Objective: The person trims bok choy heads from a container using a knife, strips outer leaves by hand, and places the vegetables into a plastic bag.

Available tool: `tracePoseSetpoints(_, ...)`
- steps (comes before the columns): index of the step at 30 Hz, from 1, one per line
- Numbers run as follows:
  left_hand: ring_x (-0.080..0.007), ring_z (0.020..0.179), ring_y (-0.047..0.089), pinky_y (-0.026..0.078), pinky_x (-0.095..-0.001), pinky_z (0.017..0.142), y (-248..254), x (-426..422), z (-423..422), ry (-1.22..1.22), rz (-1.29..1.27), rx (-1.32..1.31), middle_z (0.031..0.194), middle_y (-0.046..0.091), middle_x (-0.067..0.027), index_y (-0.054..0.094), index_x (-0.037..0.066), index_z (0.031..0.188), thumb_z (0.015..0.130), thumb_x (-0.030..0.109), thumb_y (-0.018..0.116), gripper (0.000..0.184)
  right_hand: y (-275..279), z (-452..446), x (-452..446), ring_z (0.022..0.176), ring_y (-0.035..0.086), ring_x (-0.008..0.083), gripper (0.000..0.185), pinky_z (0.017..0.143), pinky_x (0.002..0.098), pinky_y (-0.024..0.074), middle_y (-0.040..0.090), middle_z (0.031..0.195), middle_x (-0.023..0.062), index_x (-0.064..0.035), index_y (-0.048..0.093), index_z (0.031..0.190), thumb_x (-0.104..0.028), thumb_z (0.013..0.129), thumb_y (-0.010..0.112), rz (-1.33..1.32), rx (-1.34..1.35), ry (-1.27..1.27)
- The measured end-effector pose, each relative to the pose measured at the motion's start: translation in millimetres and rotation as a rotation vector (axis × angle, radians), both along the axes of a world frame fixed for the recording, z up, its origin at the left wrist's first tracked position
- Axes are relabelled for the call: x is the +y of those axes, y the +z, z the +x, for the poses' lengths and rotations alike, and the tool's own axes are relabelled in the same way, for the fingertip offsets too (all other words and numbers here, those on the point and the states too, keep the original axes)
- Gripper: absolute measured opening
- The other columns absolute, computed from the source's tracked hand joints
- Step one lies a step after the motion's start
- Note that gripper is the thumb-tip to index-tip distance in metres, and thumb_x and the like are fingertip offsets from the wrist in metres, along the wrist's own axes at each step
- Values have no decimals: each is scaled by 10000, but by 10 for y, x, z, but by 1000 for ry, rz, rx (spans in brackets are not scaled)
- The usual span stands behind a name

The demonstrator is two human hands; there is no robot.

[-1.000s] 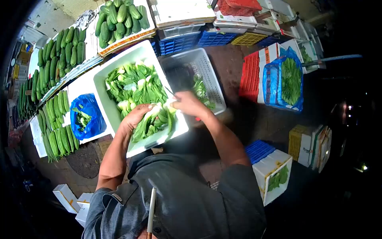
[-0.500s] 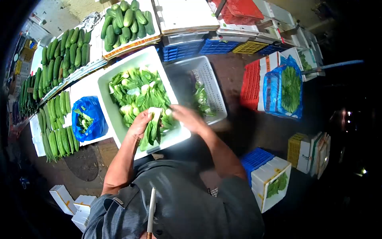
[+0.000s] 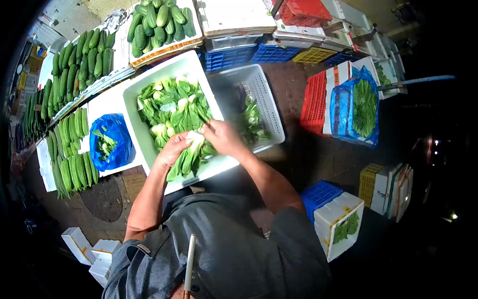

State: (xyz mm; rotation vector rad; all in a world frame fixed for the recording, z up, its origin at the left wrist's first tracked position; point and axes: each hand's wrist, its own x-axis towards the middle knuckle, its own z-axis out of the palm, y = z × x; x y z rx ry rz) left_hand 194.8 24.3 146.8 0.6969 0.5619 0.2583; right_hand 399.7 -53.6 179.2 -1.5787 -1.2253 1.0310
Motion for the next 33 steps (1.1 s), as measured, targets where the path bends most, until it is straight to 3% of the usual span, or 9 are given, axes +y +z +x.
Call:
tracePoseSetpoints(5, -270, 945, 700, 590, -390, 839, 5, -69, 19, 332, -254, -128, 1155, 685, -190, 565, -29, 1297, 978, 361, 607, 506, -681, 388, -116, 794, 631, 96, 149, 640, 257, 527, 667, 905, 25, 5, 630, 1029, -123, 979, 573, -171, 371, -477)
tracePoseSetpoints(9, -333, 1032, 674, 574, -462, 905, -134, -5, -52, 243, -495, -363, 1319, 600, -216, 408, 3, 1448, 994, 449, 535, 649, -1354, 957, -506, 701, 636, 159, 182, 579, 331, 496, 691, 815, 106, 29, 653, 934, -146, 889, 628, -181, -29, -677)
tracePoseSetpoints(12, -347, 1044, 671, 579, -464, 892, -179, 14, -80, 343, -593, -317, 1320, 602, -212, 405, -1, 1450, 1008, 442, 506, 634, -1155, 1018, -648, 665, 609, 144, 204, 557, 321, 499, 648, 790, 67, -7, 647, 916, -211, 915, 644, -340, -93, -745)
tracePoseSetpoints(15, -329, 1006, 691, 594, -454, 860, -147, 90, -281, 247, -657, -376, 1286, 621, -218, 422, -7, 1435, 1015, 438, 494, 616, -1522, 1008, -934, 634, 556, 117, 207, 527, 299, 500, 588, 762, 18, -50, 642, 923, -256, 928, 662, -249, -247, -533)
tracePoseSetpoints(16, -312, 955, 705, 607, -438, 819, -154, 121, -352, 394, -434, -236, 1259, 635, -219, 465, -19, 1398, 1016, 439, 494, 597, -1379, 818, -829, 629, 552, 118, 209, 512, 295, 495, 582, 758, 20, -43, 631, 908, -249, 928, 661, -366, -95, -588)
tracePoseSetpoints(20, -292, 927, 713, 610, -433, 783, -673, 346, -1135, 521, -592, -402, 1246, 650, -191, 498, 6, 1382, 1011, 467, 508, 592, -1520, 276, -722, 549, 515, 120, 215, 464, 287, 481, 561, 743, 30, -21, 596, 871, -220, 941, 639, -496, 187, -531)
tracePoseSetpoints(21, -280, 943, 709, 598, -432, 809, -658, 390, -1367, 598, -518, -332, 1182, 681, -168, 535, 22, 1358, 1009, 477, 510, 575, -1718, 252, -741, 519, 499, 118, 213, 459, 290, 483, 563, 745, 33, -16, 599, 887, -217, 942, 639, -483, 327, -457)
tracePoseSetpoints(27, -291, 980, 676, 557, -449, 894, -857, 701, -2889, 1317, -365, 30, 1046, 695, -124, 617, 62, 1197, 999, 418, 574, 410, -1529, -520, -360, 493, 490, 108, 226, 483, 307, 521, 596, 809, 75, -4, 599, 961, -224, 931, 638, -606, 70, -316)
tracePoseSetpoints(33, -173, 695, 632, 528, -304, 561, -1508, 1214, -4124, 1649, -468, 159, 920, 677, -64, 603, 74, 1117, 1022, 307, 544, 258, -1460, -996, 46, 496, 491, 108, 246, 482, 313, 540, 597, 817, 73, -1, 598, 969, -240, 929, 641, -729, 15, -302)
